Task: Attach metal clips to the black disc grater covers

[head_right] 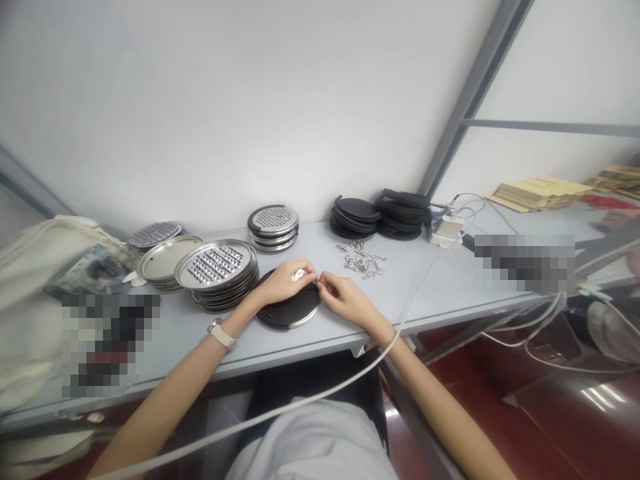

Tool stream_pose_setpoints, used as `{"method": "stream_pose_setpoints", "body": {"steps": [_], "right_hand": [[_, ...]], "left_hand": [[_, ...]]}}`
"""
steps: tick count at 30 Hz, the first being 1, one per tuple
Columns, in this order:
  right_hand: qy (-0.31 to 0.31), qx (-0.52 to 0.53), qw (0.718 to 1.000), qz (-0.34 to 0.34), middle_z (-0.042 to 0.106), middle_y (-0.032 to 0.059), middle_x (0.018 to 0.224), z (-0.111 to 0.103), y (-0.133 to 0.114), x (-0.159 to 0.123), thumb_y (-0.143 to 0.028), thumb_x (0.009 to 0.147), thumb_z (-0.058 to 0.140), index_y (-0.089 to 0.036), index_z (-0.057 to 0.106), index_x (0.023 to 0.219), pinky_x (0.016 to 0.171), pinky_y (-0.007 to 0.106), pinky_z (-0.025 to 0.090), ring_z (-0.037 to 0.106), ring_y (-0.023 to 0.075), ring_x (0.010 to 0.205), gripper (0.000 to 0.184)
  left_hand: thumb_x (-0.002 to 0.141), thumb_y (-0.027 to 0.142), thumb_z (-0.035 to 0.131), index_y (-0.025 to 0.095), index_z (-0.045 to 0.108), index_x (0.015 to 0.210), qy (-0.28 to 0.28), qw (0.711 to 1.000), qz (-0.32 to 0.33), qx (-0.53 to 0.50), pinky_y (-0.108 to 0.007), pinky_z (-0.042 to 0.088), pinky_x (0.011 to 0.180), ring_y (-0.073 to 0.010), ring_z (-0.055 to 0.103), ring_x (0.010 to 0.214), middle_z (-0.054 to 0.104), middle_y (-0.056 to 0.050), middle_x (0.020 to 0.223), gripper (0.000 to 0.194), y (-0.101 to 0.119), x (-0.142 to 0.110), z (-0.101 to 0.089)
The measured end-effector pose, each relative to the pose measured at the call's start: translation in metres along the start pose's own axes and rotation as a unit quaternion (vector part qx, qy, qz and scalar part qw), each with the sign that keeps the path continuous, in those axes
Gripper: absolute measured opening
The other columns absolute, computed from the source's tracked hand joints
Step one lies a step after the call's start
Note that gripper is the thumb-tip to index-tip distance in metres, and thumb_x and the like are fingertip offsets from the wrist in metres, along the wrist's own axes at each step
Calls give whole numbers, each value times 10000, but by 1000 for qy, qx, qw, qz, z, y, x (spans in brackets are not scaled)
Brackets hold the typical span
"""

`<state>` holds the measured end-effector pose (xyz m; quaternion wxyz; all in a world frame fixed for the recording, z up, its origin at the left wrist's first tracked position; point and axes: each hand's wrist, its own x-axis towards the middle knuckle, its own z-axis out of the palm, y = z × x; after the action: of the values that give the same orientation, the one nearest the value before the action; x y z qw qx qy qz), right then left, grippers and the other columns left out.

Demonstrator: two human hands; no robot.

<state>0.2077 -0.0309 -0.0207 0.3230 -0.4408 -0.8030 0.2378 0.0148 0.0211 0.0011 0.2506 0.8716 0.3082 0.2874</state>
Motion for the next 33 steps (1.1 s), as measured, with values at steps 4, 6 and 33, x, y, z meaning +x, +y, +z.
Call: {"method": "stream_pose_setpoints", "body": {"steps": [4,6,33], "right_hand": [[2,-3,1000,4,405,-53,600,1,1,0,-286,941,405,-202,424,750,546,237,302,391,108,540,209],[4,-9,1000,12,409,-52,597,2,2,1,-286,940,403,-202,416,737,542,238,297,393,108,536,220],[0,-21,1000,19,583,13,665,2,0,3,-415,984,340,-196,519,793,597,258,382,525,157,598,342]], "left_hand": [[899,315,515,202,575,865,9,999,-13,35,-278,433,780,-158,579,852,627,-1,900,132,0,0,0],[891,329,525,209,567,913,19,998,-13,53,-288,442,791,-162,583,861,620,-5,928,129,1,-1,0],[819,224,559,250,532,1159,-33,994,35,97,-308,485,849,-199,627,1007,652,-7,1122,342,13,-5,-3]]}}
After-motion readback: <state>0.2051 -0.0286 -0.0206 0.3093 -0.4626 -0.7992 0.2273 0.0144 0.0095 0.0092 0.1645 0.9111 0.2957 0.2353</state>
